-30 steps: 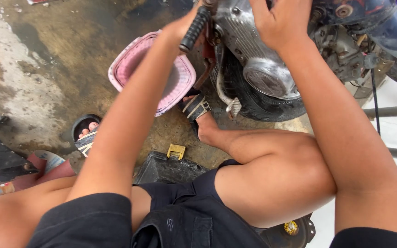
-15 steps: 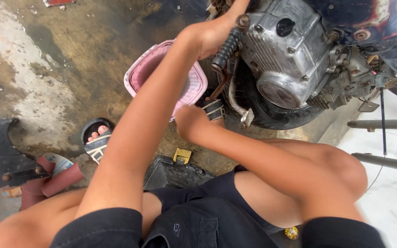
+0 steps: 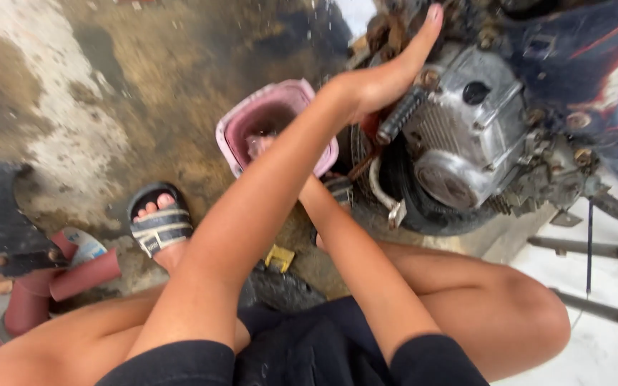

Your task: The person sits on the floor and scrubs the motorcycle engine casing with a red sponge, repeatedly dipping it into a pink bucket of water. They wipe the engine and surrounding parts, including the handlebar grip, to remove dirt and grime.

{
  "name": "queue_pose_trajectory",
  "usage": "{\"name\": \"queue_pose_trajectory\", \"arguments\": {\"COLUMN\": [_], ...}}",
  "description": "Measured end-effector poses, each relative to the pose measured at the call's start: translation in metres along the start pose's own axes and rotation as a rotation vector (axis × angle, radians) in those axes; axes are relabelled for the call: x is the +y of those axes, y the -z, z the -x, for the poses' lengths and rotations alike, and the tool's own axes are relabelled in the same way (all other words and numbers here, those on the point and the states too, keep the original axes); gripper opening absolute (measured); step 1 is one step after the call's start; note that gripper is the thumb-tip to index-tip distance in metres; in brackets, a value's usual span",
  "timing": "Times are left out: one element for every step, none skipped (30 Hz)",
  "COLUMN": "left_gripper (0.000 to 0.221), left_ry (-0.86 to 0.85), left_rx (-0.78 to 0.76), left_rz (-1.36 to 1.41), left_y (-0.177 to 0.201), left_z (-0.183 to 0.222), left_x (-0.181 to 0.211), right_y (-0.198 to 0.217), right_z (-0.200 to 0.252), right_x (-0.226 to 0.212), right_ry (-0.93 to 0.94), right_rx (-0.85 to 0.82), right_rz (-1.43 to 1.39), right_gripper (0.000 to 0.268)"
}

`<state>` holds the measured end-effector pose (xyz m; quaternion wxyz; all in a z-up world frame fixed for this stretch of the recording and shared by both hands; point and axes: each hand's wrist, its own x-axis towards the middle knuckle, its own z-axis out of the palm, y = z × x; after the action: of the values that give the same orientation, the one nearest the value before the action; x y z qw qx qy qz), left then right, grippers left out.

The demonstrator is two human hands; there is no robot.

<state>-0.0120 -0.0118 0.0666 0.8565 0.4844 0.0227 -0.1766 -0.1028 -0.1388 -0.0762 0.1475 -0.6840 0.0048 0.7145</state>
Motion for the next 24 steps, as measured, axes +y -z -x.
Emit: {"name": "queue_pose_trajectory", "arguments": {"left_gripper": [0.134,0.135,0.137,0.137,0.130,0.124,0.124,0.125,0.125,0.125,0.130,0.134,0.134,0.137,0.140,0.140,0.138,0.137,0.137,0.141,0.148,0.148,0.105,0.072], "left_ry": [-0.014,0.011,0.049,0.047,0.074,0.103,0.102,0.057,0.013,0.012,0.055,0.098,0.102,0.155,0.201,0.198,0.135,0.073,0.081,0.083,0.077,0.078,0.131,0.183], "left_rx": [0.000,0.018,0.010,-0.016,0.048,0.111,0.111,0.097,0.074,0.064,0.032,0.000,-0.008,0.000,0.012,0.010,-0.055,-0.121,-0.131,-0.072,0.001,0.005,0.125,0.246], "left_rz": [-0.016,0.004,0.048,0.054,0.131,0.207,0.209,0.151,0.084,0.079,0.059,0.039,0.038,-0.039,-0.124,-0.133,-0.038,0.058,0.057,0.089,0.117,0.111,0.177,0.244], "left_y": [0.002,0.004,-0.006,-0.004,-0.002,0.001,-0.001,-0.003,-0.007,-0.003,-0.001,0.000,-0.003,-0.006,-0.007,0.002,0.006,0.011,0.007,0.004,0.006,0.003,0.002,0.000], "left_z": [-0.004,-0.008,-0.014,-0.017,-0.021,-0.025,-0.023,-0.021,-0.021,-0.015,-0.009,-0.004,0.008,0.019,0.030,0.019,0.008,-0.004,-0.014,-0.022,-0.029,-0.024,-0.019,-0.016], "left_x": [-0.001,-0.002,-0.010,-0.019,-0.029,-0.038,-0.037,-0.035,-0.033,-0.026,-0.023,-0.019,-0.010,0.000,0.013,0.003,-0.010,-0.022,-0.032,-0.041,-0.049,-0.047,-0.045,-0.043], "right_y": [0.003,0.006,0.006,0.010,0.011,0.007,0.014,0.020,0.028,0.042,0.054,0.067,0.070,0.073,0.079,0.100,0.120,0.142,0.144,0.145,0.147,0.163,0.180,0.198], "right_z": [0.002,0.004,0.013,0.023,0.031,0.033,0.059,0.085,0.111,0.140,0.171,0.201,0.228,0.255,0.281,0.272,0.265,0.259,0.265,0.271,0.274,0.267,0.259,0.251], "right_x": [-0.006,-0.012,-0.002,0.013,0.022,0.022,0.026,0.029,0.032,0.024,0.019,0.014,-0.003,-0.021,-0.041,-0.042,-0.039,-0.035,-0.038,-0.042,-0.051,-0.039,-0.028,-0.018], "right_ry": [0.020,0.042,0.037,0.035,0.036,0.039,0.037,0.033,0.037,0.043,0.072,0.100,0.100,0.238,0.384,0.393,0.475,0.554,0.549,0.597,0.647,0.654,0.759,0.861], "right_rx": [-0.005,-0.011,-0.008,-0.005,-0.001,0.004,0.004,-0.039,-0.077,-0.070,0.020,0.110,0.113,0.337,0.563,0.567,0.690,0.814,0.818,0.887,0.938,0.937,1.001,1.055], "right_rz": [-0.081,-0.161,-0.264,-0.368,-0.467,-0.566,-0.565,-0.490,-0.423,-0.429,-0.356,-0.282,-0.290,-0.264,-0.231,-0.234,-0.195,-0.154,-0.164,0.143,0.463,0.460,0.666,0.874], "right_gripper": [0.009,0.010,0.011,0.012,0.014,0.015,0.015,0.027,0.042,0.042,0.047,0.053,0.053,0.046,0.042,0.042,0.033,0.043,0.043,0.056,0.070,0.070,0.027,0.040]}}
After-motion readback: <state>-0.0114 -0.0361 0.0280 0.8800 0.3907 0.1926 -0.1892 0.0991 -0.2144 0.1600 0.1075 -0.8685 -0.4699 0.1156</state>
